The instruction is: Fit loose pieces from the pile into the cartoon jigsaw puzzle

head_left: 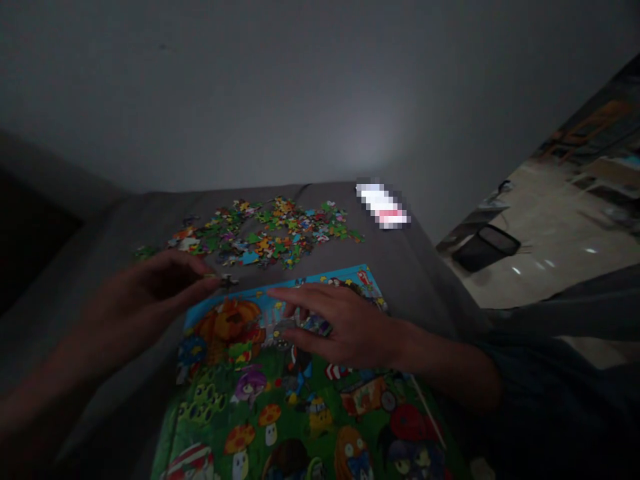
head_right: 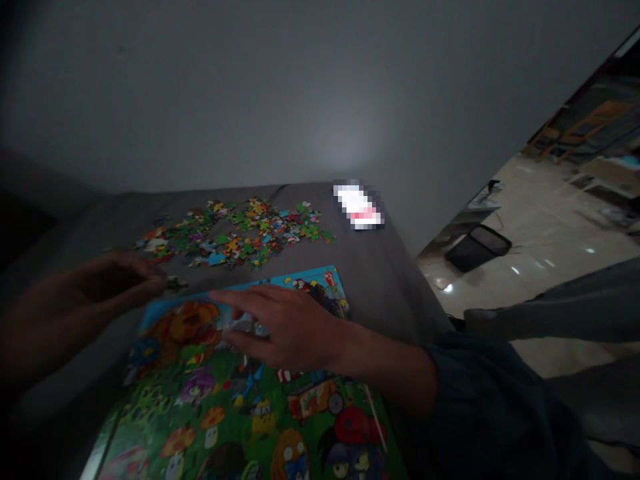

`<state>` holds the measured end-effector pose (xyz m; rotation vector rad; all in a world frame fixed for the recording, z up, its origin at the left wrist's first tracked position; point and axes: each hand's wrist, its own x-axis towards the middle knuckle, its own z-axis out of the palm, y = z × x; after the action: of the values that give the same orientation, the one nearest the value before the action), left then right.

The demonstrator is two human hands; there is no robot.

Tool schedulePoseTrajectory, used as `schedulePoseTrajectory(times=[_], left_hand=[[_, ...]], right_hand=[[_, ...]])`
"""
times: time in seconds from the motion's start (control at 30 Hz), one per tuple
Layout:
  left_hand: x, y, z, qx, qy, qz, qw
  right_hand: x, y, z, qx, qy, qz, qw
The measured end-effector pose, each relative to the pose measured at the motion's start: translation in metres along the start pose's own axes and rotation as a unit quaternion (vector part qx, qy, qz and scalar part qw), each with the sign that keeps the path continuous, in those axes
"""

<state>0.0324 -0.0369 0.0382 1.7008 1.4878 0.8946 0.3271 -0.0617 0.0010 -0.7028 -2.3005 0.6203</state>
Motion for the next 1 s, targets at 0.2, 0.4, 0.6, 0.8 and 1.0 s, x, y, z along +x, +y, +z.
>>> schedulePoseTrajectory(times=[0.2,0.4,0.6,0.8,1.0], left_hand=[[-0.032,0.025,0.041,-0.15,-0.133,0.032,0.979],[-0.037,0.017,0.047,-0.124,-0.178,0.015,0.976],[-0.039,0.019,0.054,-0.148,-0.096,0.009,0.984],[-0.039,0.014,0.059,-0.209,-0.105,-0.036,0.972],[-0.04,0.014,0.054,-0.204,-0.11,-0.037,0.972]], right_hand=[[0.0,-0.011,0.005,0.093,0.011,0.031,0.995],[0.002,-0.012,0.009,0.15,0.101,0.016,0.983],[0.002,-0.014,0.004,0.082,0.104,0.024,0.991],[-0.001,-0.011,0.006,0.009,0.073,-0.02,0.997],[-0.001,-0.01,0.005,-0.005,0.101,-0.025,0.995]])
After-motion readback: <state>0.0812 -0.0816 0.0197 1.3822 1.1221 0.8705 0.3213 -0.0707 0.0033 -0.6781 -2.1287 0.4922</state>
